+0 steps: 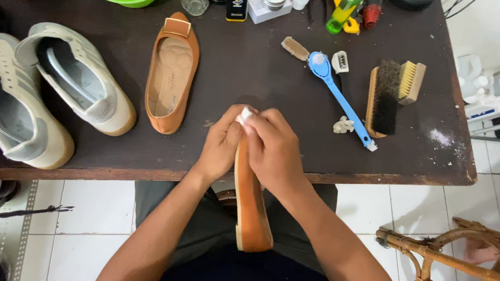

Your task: The person cleans a pair of brown loafers using a white cloth. They dip the cloth into a small container of cleaning solution and wipe the exterior and interior of the shoes. The person handles the shoes one at a time, turning them over to clean different sides.

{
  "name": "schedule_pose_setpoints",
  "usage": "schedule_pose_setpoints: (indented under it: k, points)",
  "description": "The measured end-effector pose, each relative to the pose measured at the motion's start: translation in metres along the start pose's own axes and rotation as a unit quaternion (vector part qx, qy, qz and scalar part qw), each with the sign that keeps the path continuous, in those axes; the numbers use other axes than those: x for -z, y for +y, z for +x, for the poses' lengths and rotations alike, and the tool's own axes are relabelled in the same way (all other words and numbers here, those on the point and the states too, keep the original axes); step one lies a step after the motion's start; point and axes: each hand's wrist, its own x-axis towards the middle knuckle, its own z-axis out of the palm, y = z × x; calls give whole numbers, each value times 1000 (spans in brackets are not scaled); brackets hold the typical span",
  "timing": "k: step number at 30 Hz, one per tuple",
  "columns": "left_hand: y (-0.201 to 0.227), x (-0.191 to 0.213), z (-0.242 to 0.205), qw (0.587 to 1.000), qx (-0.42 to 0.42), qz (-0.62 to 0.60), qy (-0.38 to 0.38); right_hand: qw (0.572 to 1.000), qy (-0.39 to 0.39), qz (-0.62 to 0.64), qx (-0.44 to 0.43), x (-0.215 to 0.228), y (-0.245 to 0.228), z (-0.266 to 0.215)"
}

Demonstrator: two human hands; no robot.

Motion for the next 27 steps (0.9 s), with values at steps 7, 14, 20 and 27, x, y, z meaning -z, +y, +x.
schedule_pose_setpoints:
  k: [7, 14, 20, 27]
  points:
    - [7, -3, -4, 1000, 20, 5, 3, 994, -54, 89, -22, 22, -28, -58]
    - [-9, -7, 0, 1000, 8, 19, 4, 993, -67, 56, 84, 32, -18, -48]
    - [5, -8, -5, 1000, 18, 3, 5, 986, -107, 73, 104, 16, -10, -78]
    - [-12, -7, 2, 998, 36, 55, 6, 972, -73, -7, 225, 25, 10, -38]
